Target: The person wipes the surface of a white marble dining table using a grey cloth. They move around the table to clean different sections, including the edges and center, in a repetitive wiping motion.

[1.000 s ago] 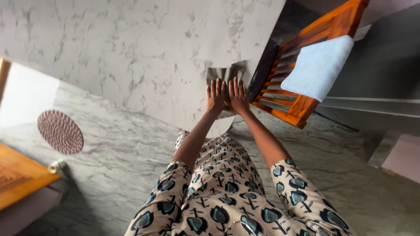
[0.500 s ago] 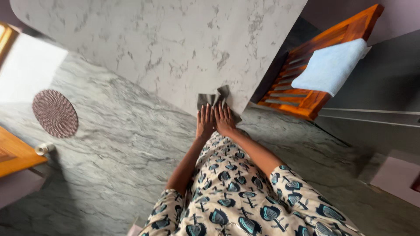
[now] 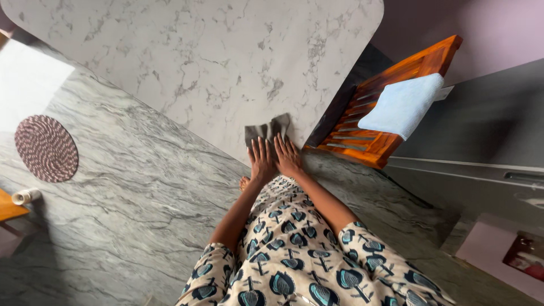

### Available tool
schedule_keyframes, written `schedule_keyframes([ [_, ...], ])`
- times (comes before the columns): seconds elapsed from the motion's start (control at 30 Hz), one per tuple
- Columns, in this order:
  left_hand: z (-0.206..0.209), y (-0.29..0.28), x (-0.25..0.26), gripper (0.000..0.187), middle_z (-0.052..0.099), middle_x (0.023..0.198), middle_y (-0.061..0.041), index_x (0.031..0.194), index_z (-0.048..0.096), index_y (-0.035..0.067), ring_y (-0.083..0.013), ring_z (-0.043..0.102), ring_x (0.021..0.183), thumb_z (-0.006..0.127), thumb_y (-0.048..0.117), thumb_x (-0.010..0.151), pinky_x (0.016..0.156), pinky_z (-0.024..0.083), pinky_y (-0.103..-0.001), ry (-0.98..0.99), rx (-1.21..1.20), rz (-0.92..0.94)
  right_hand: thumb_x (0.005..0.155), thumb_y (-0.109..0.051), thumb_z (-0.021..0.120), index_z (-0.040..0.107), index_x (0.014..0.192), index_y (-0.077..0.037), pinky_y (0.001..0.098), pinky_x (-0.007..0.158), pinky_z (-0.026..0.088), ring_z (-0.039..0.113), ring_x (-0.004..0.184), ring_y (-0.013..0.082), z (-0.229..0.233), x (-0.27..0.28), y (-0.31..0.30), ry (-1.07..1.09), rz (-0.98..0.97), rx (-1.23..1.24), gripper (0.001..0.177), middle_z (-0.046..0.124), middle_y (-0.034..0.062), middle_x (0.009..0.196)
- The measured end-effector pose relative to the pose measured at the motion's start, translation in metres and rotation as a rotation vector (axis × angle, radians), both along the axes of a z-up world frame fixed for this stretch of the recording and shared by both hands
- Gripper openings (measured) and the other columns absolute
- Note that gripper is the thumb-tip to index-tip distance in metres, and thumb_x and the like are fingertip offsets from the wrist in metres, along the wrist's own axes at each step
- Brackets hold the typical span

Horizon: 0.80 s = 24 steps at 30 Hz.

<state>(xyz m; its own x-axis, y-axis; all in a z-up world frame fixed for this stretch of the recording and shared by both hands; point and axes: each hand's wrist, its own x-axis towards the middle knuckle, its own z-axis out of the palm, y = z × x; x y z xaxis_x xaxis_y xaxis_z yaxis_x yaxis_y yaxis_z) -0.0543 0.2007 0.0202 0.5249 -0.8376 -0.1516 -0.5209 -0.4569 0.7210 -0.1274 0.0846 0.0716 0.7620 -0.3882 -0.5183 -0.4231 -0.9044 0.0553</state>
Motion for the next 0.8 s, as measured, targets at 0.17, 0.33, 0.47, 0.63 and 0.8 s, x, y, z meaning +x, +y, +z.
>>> schedule_keyframes([
  [0.17, 0.01, -0.071, 0.008, 0.091, 0.014, 0.168, -0.031, 0.161, 0.023, -0.003, -0.0538, 0.008, 0.154, 0.063, 0.034, 0.088, 0.122, 0.01, -0.069, -0.067, 0.057, 0.016, 0.088, -0.044, 0.074, -0.001, 0.163, -0.006, 0.0477, 0.126, 0.019, 0.014, 0.157, 0.0377, 0.003, 0.011, -0.079, 0.042, -0.012, 0.022, 0.113, -0.001, 0.0158, 0.172],
  [0.33, 0.027, -0.175, 0.018, 0.097, 0.011, 0.168, -0.03, 0.162, 0.018, -0.002, -0.0541, 0.007, 0.154, 0.066, 0.04, 0.09, 0.121, 0.01, -0.071, -0.024, 0.178, -0.008, 0.091, -0.033, 0.074, -0.002, 0.167, -0.006, 0.0452, 0.127, 0.02, 0.015, 0.159, 0.0351, 0.007, 0.032, -0.171, 0.067, -0.033, -0.088, 0.111, -0.001, 0.015, 0.175],
  [0.47, 0.038, -0.264, 0.038, 0.097, 0.007, 0.169, -0.027, 0.163, 0.014, 0.001, -0.0518, 0.004, 0.154, 0.066, 0.041, 0.092, 0.119, 0.011, -0.071, -0.104, 0.385, 0.011, 0.098, -0.022, 0.073, -0.003, 0.172, -0.006, 0.0421, 0.125, 0.019, 0.015, 0.158, 0.0338, 0.009, 0.063, -0.246, -0.005, 0.138, -0.26, 0.108, -0.004, 0.0164, 0.178],
  [0.63, 0.036, -0.302, 0.036, 0.095, 0.004, 0.171, -0.025, 0.164, 0.012, 0.002, -0.0499, 0.002, 0.156, 0.064, 0.037, 0.094, 0.119, 0.008, -0.073, 0.008, 0.392, 0.11, 0.088, -0.03, 0.075, -0.013, 0.163, -0.009, 0.0462, 0.13, 0.011, 0.004, 0.161, 0.0358, 0.012, 0.084, -0.298, 0.25, -0.054, 0.097, 0.117, -0.013, 0.0119, 0.172],
  [0.8, 0.024, -0.28, 0.027, 0.085, 0.01, 0.173, -0.019, 0.167, 0.017, 0.007, -0.0401, 0.006, 0.16, 0.06, 0.033, 0.098, 0.118, 0.006, -0.074, -0.082, 0.296, 0.118, 0.097, -0.047, 0.063, -0.011, 0.166, -0.005, 0.0492, 0.132, 0.007, 0.003, 0.159, 0.0362, 0.015, 0.076, -0.291, 0.393, 0.068, 0.0, 0.109, -0.015, 0.0147, 0.174],
])
